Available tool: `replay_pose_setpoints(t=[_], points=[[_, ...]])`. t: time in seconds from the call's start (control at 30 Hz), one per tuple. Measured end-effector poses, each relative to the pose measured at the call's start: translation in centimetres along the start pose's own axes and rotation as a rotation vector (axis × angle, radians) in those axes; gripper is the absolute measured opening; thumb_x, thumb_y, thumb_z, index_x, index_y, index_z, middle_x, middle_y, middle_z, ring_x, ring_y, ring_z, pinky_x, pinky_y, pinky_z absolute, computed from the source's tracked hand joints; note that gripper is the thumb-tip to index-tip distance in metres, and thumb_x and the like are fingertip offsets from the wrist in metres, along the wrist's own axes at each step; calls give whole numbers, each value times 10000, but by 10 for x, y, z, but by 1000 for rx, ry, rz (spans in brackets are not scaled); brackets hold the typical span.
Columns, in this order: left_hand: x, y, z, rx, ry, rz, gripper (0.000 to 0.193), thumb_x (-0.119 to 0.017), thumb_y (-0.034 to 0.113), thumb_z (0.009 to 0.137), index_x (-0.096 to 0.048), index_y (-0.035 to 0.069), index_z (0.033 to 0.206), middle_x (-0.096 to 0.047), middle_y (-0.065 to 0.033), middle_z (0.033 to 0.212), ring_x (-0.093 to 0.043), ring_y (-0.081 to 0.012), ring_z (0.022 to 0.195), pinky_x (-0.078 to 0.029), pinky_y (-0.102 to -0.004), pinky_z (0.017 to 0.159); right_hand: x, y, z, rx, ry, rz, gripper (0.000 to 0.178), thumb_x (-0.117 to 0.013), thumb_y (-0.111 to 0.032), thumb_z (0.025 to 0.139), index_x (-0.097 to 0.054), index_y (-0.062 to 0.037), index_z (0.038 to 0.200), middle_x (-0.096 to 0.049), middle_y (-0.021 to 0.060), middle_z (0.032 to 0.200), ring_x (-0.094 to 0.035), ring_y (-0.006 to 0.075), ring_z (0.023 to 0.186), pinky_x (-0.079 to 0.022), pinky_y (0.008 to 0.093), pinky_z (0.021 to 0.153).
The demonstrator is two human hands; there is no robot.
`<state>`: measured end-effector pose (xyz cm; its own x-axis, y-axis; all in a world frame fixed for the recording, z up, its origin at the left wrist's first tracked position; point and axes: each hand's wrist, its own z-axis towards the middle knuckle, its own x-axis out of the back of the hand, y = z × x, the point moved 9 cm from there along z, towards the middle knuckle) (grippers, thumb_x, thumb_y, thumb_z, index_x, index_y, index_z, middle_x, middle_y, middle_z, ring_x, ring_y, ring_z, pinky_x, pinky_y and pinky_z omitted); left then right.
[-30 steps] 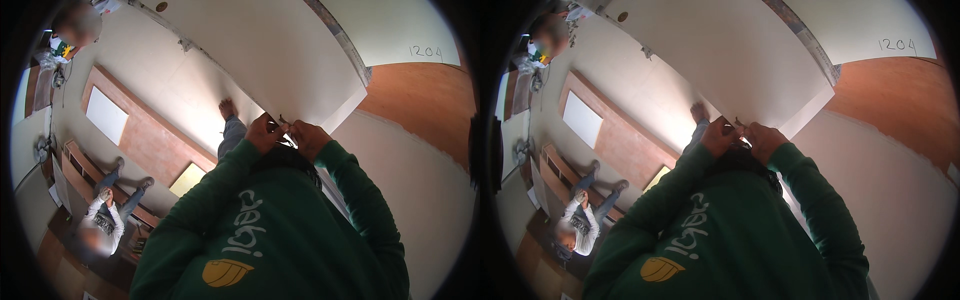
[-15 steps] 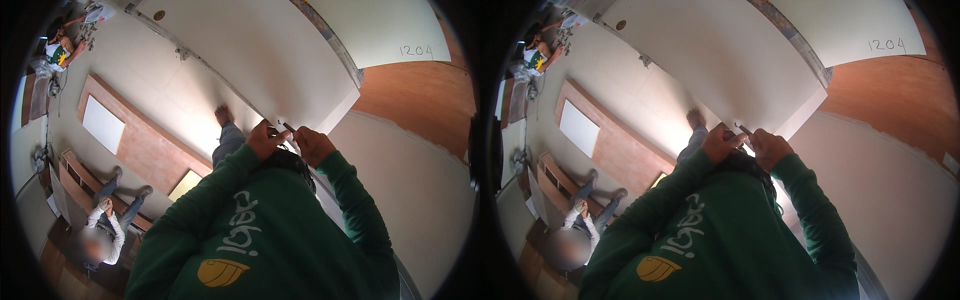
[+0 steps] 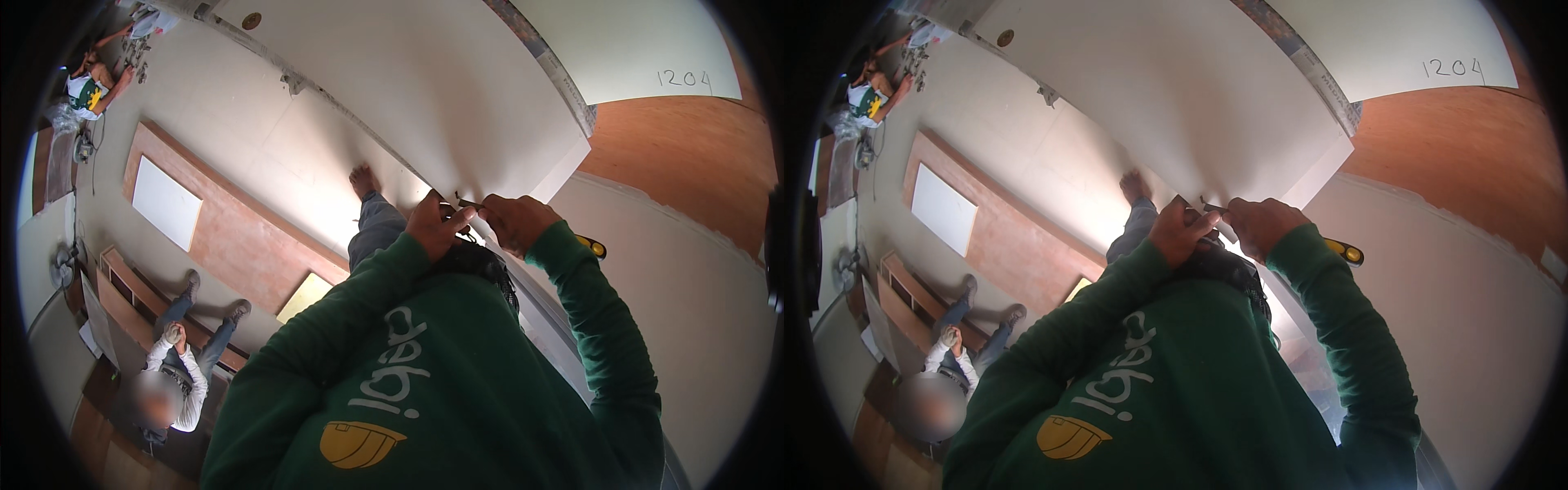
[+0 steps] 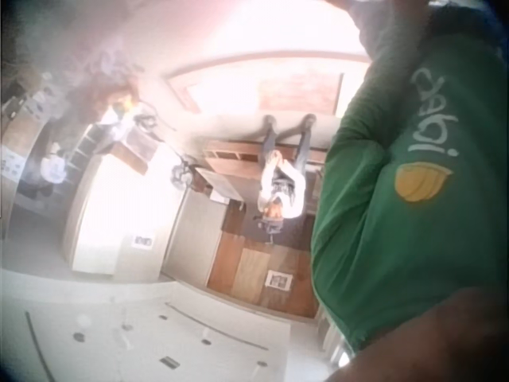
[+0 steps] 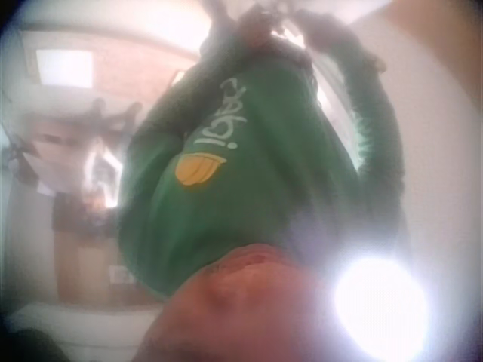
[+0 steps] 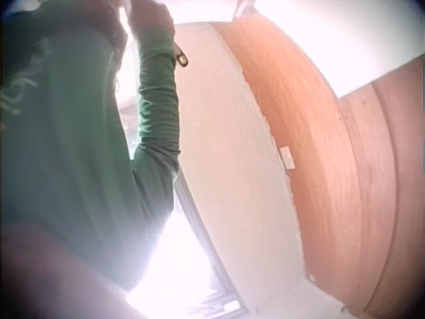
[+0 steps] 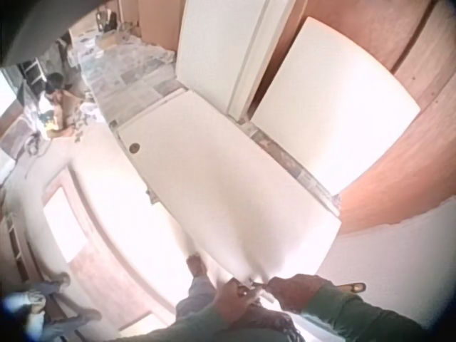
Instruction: The person uses a screwdriver to tighten screws into a white cabinet door panel. They work on multiple screw holes sequentially, holding the panel steady with one hand while turning the tool with the other. The task involves precise manual manipulation of the tool to secure the hardware.
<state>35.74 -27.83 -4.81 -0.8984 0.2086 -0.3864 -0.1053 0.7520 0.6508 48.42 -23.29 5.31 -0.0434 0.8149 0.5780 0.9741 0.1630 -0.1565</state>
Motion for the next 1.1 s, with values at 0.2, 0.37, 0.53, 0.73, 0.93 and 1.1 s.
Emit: replay_pose_setpoints(t=[0.2, 0.37, 0.53, 0.73, 0.93, 1.1], points=[[2, -5, 2, -52, 84, -34, 511, -774, 292, 1027, -564, -68, 1323, -751, -162, 1128, -766, -212, 967, -665, -343, 707, 12, -6, -1, -62, -95, -9, 261, -567, -231, 1047, -682, -118, 1252, -782, 172, 1007, -762, 407, 975, -613, 539, 866], [1, -1, 1, 6, 45, 74, 497, -745, 263, 1044, -527, -52, 1361, -737, -164, 1187, -768, -224, 984, -666, -354, 761, -3, 3, 9, 5, -10, 44, 297, -537, -355, 1122, -689, -101, 1140, -764, 196, 935, -741, 456, 888, -579, 575, 820], [6, -7, 7, -104, 130, 150, 482, -763, 263, 1024, -567, -63, 1319, -740, -190, 1159, -767, -265, 978, -639, -394, 829, 8, -1, 11, -36, -81, 34, 267, -571, -314, 1098, -710, -87, 1101, -769, 187, 950, -747, 439, 933, -578, 560, 857], [7, -2, 2, -127, 204, 207, 462, -791, 280, 992, -633, -61, 1260, -717, -228, 1227, -759, -347, 1071, -594, -463, 963, 10, -3, 18, -17, -124, -24, 255, -589, -304, 1088, -723, -87, 1096, -770, 185, 958, -747, 426, 967, -584, 549, 884], [-2, -11, 6, -62, 193, 80, 553, -819, 380, 971, -632, -73, 1226, -737, -209, 1196, -764, -328, 1082, -574, -463, 1002, 14, -7, 22, 119, -142, -177, 223, -582, -239, 1077, -719, -63, 1097, -761, 161, 1009, -741, 391, 1009, -593, 522, 896], [-6, -13, 0, -138, 202, 177, 668, -851, 451, 935, -587, -69, 1262, -762, -204, 1168, -773, -286, 1064, -584, -421, 971, 9, 17, 15, 533, -166, -322, 193, -561, -163, 1075, -690, -30, 1128, -734, 148, 1046, -726, 366, 1028, -598, 497, 882]])
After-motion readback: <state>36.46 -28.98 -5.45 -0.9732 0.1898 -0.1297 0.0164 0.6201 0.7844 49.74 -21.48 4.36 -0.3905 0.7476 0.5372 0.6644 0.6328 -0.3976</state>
